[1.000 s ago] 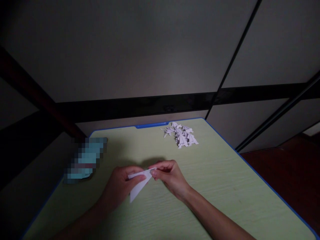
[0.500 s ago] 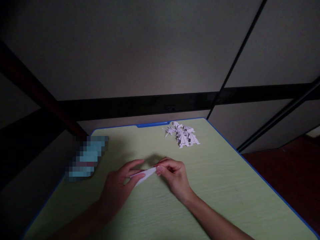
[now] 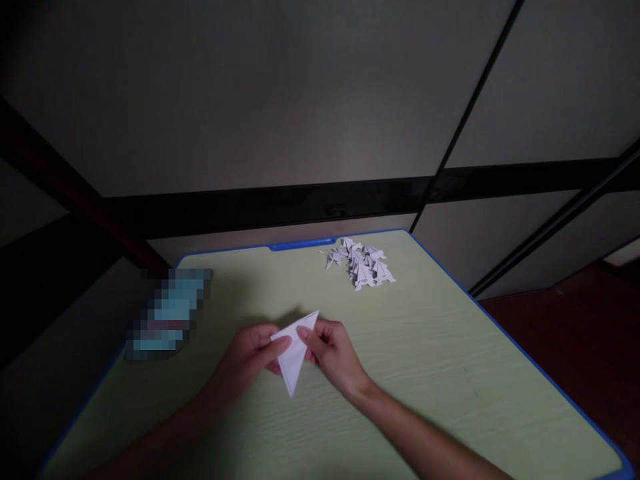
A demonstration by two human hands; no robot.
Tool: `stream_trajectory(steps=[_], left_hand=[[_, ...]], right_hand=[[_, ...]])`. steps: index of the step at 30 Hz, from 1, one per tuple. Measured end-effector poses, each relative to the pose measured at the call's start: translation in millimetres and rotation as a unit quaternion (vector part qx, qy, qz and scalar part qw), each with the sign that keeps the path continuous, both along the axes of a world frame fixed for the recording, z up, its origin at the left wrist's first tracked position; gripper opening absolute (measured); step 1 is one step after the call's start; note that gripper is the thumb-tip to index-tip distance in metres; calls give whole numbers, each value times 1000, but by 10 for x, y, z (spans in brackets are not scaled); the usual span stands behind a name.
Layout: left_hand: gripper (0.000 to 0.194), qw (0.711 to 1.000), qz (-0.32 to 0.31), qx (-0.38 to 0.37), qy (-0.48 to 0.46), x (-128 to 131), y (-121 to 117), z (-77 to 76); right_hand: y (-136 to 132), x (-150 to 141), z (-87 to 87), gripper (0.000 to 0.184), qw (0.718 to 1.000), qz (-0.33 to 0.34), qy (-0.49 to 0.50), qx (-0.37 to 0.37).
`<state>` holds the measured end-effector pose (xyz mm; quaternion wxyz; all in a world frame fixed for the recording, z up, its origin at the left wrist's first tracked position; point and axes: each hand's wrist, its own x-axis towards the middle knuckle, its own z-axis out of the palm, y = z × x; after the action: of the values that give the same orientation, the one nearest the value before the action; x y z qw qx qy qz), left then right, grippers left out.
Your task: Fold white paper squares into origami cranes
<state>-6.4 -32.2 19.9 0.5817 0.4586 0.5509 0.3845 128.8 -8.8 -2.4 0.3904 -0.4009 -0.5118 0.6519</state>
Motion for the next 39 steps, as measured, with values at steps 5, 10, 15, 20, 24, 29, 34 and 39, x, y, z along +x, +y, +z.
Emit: stream_trajectory(steps=[5, 10, 15, 20, 24, 29, 34, 39], left_hand=[[23, 993, -16, -99, -54, 23, 7, 13], [18, 985, 52, -117, -118, -23, 36, -46], [9, 968, 75, -178, -160, -25, 51, -60], [8, 961, 85, -197, -177, 4, 41, -9], [8, 961, 103, -190, -173, 6, 34, 9], [8, 971, 111, -148, -154, 18, 28, 3], [11, 979, 121, -112, -119, 16, 36, 23], [13, 987, 133, -47, -80, -24, 34, 55]], right_hand=[[17, 17, 1, 40, 999, 27, 0, -44], [-25, 22, 61, 30, 983, 65, 18, -173], [-54, 3, 106, 23, 967, 40, 52, -247], [-57, -11, 101, 21, 953, 25, 121, -277], [-65, -11, 98, 24, 940, 26, 159, -301], [-61, 15, 75, 22, 936, 48, 165, -306], [-32, 55, 58, 19, 945, 70, 145, -284], [-30, 82, 49, 17, 955, 116, 122, -246]])
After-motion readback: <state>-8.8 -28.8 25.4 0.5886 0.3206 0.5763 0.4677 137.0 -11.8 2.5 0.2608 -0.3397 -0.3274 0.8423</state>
